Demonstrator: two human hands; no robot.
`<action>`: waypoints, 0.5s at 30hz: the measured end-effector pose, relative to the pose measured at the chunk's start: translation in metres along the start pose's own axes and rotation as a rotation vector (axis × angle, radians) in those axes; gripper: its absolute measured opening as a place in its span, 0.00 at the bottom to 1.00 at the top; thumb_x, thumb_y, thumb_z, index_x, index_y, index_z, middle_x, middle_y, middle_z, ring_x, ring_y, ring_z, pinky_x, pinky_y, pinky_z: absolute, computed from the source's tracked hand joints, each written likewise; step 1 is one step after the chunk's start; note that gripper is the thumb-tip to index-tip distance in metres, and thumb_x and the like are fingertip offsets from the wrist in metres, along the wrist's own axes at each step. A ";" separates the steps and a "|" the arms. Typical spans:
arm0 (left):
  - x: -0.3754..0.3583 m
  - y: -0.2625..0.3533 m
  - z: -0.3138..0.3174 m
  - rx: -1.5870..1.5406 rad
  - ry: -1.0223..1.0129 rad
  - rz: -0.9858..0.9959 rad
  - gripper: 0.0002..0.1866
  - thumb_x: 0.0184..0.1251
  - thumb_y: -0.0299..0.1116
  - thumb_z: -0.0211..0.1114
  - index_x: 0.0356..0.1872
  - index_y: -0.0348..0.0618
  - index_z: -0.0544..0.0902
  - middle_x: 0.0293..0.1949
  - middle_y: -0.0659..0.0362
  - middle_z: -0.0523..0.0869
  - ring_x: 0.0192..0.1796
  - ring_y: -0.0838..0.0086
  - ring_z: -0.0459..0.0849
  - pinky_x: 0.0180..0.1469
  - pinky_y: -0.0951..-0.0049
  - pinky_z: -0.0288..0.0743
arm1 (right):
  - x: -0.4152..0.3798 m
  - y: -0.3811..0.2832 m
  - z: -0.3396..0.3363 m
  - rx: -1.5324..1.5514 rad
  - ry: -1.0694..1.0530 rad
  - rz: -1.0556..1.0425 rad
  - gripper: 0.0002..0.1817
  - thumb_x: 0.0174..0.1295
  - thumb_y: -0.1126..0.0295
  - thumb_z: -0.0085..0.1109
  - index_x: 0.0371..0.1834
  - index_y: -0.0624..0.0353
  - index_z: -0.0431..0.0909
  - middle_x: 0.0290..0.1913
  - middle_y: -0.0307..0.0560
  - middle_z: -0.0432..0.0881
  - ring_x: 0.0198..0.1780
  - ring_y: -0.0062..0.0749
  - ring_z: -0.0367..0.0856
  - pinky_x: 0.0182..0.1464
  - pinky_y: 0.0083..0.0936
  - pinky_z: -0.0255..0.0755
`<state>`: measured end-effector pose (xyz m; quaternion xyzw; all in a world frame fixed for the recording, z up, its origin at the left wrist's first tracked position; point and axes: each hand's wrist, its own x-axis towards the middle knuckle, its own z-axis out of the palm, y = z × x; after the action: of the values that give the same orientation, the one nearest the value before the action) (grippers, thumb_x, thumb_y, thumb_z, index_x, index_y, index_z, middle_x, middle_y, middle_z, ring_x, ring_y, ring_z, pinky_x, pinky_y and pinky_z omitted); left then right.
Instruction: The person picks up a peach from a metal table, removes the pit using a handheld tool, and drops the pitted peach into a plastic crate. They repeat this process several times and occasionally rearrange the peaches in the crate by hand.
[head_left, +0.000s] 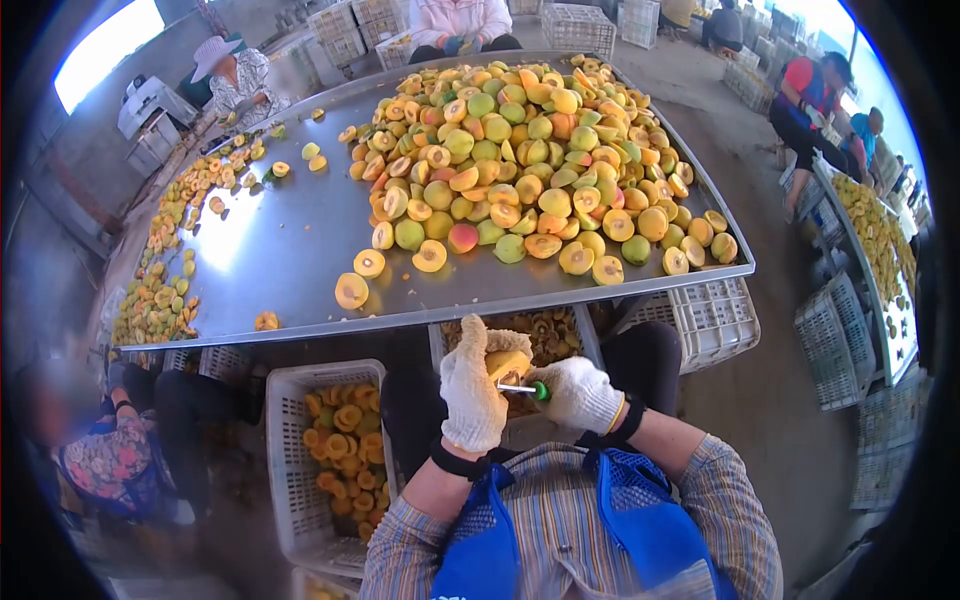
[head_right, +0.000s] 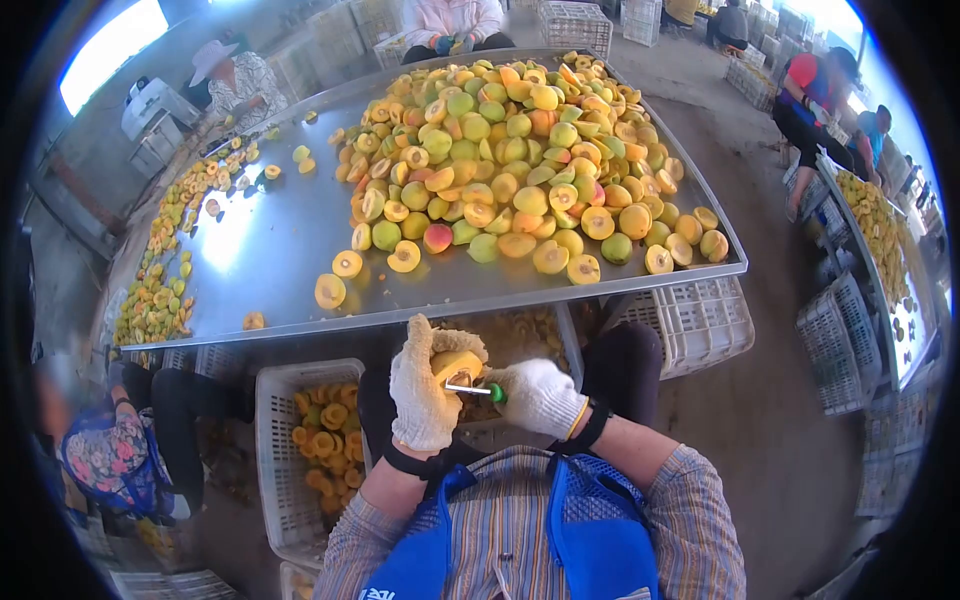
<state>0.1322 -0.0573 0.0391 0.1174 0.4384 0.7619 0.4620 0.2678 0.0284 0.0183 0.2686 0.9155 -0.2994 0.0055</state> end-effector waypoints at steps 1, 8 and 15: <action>0.000 0.003 0.001 0.178 -0.013 0.055 0.32 0.78 0.59 0.50 0.33 0.35 0.83 0.33 0.48 0.86 0.36 0.58 0.87 0.41 0.59 0.83 | -0.004 -0.005 -0.012 0.055 0.005 -0.078 0.14 0.58 0.57 0.66 0.44 0.48 0.87 0.30 0.50 0.86 0.32 0.46 0.87 0.37 0.36 0.81; 0.011 0.016 -0.003 0.084 -0.294 0.012 0.32 0.80 0.54 0.51 0.28 0.33 0.86 0.30 0.49 0.88 0.33 0.63 0.87 0.38 0.67 0.82 | -0.003 -0.008 -0.003 0.013 -0.090 0.025 0.14 0.63 0.55 0.62 0.42 0.51 0.87 0.25 0.51 0.84 0.26 0.45 0.85 0.30 0.38 0.79; 0.019 -0.011 -0.008 -0.227 -0.511 -0.079 0.33 0.79 0.55 0.49 0.22 0.38 0.85 0.26 0.43 0.84 0.28 0.52 0.84 0.33 0.58 0.80 | -0.001 0.007 0.047 0.783 0.024 -0.423 0.10 0.58 0.69 0.69 0.43 0.55 0.86 0.39 0.46 0.88 0.41 0.32 0.86 0.48 0.31 0.79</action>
<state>0.1239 -0.0443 0.0217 0.2360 0.2237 0.7335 0.5969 0.2651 0.0070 -0.0243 0.0609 0.7680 -0.6149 -0.1686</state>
